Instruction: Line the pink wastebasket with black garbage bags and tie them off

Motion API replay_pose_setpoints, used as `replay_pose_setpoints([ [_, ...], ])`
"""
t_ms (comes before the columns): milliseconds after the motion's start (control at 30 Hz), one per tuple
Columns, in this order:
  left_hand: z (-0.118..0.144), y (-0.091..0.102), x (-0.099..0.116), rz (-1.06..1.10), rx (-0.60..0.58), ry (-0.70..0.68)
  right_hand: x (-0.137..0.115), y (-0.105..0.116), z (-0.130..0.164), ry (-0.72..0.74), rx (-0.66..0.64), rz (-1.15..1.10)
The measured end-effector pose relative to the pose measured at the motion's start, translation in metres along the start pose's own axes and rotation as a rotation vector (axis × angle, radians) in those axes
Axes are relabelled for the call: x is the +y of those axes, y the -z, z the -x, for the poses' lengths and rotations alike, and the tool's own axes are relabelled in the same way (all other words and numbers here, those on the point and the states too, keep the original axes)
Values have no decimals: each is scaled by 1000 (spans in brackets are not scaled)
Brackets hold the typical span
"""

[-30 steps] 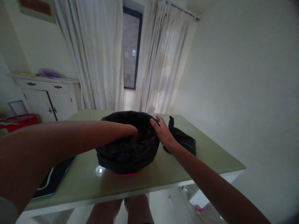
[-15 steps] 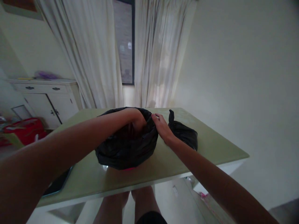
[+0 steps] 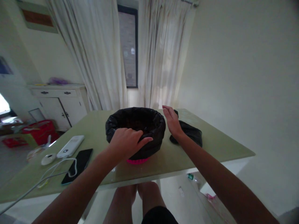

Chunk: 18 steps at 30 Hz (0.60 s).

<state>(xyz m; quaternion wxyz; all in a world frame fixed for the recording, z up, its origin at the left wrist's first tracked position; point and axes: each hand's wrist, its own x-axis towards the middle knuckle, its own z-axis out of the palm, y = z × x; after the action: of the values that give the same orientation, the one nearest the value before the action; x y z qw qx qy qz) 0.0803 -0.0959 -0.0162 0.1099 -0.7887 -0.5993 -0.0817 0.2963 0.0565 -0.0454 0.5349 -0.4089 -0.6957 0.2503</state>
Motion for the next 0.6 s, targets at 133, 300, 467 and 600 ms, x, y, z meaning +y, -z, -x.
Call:
replay_pose_setpoints([
  [133, -2, 11, -6, 12, -54, -22, -31, 1, -23, 216, -459, 262],
  [300, -12, 20, -20, 109, -144, -39, -32, -11, -36, 194, -707, 515],
  [467, -14, 13, -34, 273, 74, -114, -41, -5, -37, 159, -694, 593],
  [600, 3, -27, -60, 628, 772, 58, -33, 8, -27, 152, -262, 392],
])
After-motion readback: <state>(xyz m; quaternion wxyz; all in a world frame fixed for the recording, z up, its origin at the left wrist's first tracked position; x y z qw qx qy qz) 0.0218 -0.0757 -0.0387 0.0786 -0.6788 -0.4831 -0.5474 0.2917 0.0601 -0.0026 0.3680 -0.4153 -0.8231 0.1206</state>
